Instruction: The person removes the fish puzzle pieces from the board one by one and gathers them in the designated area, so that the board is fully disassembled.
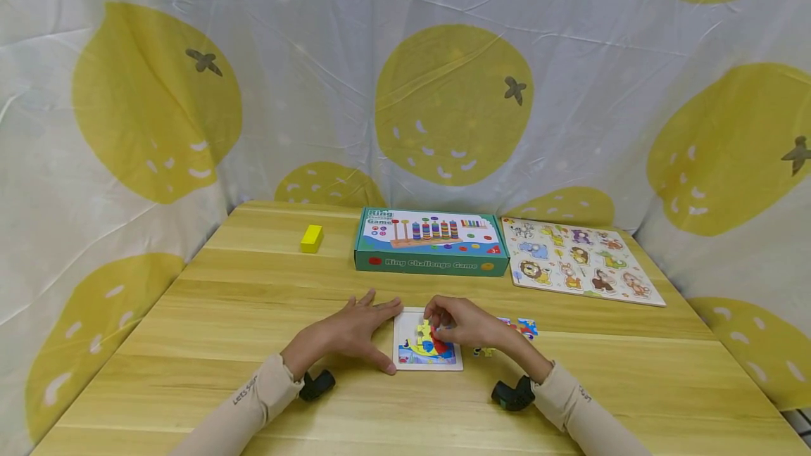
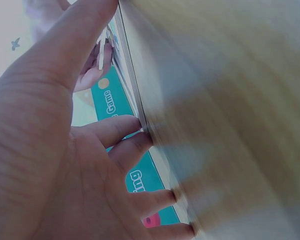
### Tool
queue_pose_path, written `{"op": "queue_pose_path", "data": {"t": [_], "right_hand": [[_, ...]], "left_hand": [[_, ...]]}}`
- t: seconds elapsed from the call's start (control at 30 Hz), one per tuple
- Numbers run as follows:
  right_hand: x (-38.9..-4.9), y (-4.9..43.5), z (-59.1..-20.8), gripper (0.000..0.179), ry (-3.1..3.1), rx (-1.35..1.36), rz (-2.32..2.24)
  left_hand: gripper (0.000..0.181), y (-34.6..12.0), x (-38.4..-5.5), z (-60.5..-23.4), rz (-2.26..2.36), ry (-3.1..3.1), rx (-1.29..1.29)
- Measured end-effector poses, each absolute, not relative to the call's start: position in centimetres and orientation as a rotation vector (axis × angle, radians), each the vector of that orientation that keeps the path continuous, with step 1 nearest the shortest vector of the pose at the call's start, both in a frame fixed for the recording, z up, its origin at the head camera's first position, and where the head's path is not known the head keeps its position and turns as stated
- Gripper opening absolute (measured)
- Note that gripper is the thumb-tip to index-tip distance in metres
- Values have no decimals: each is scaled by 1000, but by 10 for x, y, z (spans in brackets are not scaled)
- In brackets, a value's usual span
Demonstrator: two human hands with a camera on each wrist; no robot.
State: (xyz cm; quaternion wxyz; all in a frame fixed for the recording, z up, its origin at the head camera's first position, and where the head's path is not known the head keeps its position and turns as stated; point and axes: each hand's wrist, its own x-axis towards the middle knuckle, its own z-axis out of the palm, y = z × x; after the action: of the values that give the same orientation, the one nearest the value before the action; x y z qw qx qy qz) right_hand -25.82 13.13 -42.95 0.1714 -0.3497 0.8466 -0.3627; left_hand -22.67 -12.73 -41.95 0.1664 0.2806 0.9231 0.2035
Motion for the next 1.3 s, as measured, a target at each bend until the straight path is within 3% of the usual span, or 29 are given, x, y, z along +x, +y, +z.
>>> {"op": "queue_pose_path", "data": {"t": [1.3], "right_hand": [[-253, 136, -421, 17, 2376, -1034, -1130]], "left_hand": [[102, -128, -228, -421, 587, 2626, 801]]}}
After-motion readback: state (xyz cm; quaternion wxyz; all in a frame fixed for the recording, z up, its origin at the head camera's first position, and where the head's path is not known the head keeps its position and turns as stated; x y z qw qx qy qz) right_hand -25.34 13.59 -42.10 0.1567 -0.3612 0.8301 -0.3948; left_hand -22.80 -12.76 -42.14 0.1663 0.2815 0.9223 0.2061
